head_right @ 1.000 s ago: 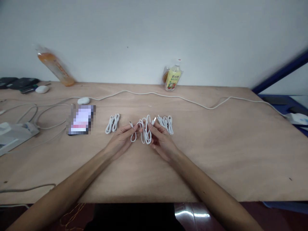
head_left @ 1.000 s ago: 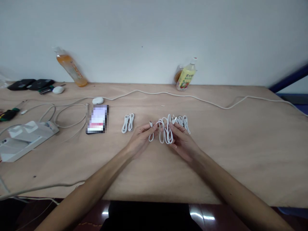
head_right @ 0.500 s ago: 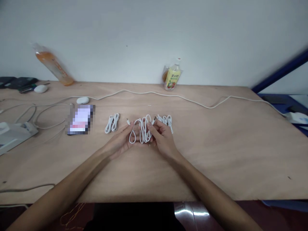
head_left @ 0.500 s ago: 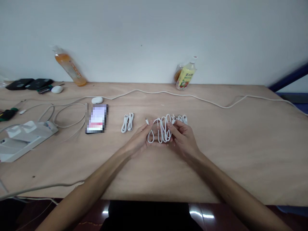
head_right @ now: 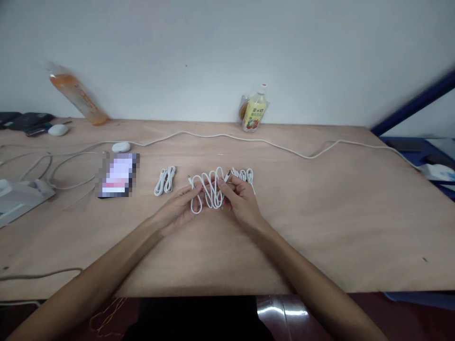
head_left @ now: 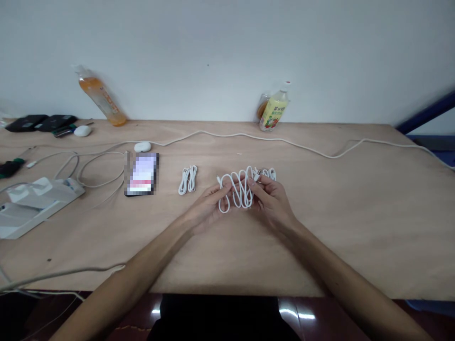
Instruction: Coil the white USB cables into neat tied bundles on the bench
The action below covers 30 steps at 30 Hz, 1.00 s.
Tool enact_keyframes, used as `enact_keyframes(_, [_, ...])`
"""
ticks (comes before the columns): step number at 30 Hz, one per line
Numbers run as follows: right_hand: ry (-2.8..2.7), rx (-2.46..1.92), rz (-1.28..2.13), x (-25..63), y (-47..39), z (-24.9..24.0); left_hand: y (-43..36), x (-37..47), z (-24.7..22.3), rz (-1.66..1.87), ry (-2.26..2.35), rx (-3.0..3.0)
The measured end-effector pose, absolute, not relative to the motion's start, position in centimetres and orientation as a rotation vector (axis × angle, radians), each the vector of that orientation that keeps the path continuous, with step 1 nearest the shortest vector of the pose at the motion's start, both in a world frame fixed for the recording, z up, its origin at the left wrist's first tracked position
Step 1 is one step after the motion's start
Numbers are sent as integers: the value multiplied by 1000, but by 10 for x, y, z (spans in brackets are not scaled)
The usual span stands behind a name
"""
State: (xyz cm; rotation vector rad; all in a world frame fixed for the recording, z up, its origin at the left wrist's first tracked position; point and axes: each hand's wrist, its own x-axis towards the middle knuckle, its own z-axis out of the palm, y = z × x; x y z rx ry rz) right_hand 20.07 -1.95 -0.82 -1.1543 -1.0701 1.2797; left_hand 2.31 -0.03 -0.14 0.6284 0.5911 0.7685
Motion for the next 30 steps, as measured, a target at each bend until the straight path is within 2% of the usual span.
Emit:
enact_keyframes(16, [-1134, -1271, 1023, 203, -15, -7, 7, 15, 7, 750, 587, 534])
enact_keyframes(30, [-1221, -1228, 1133, 201, -18, -5, 1, 19, 7, 825, 754, 650])
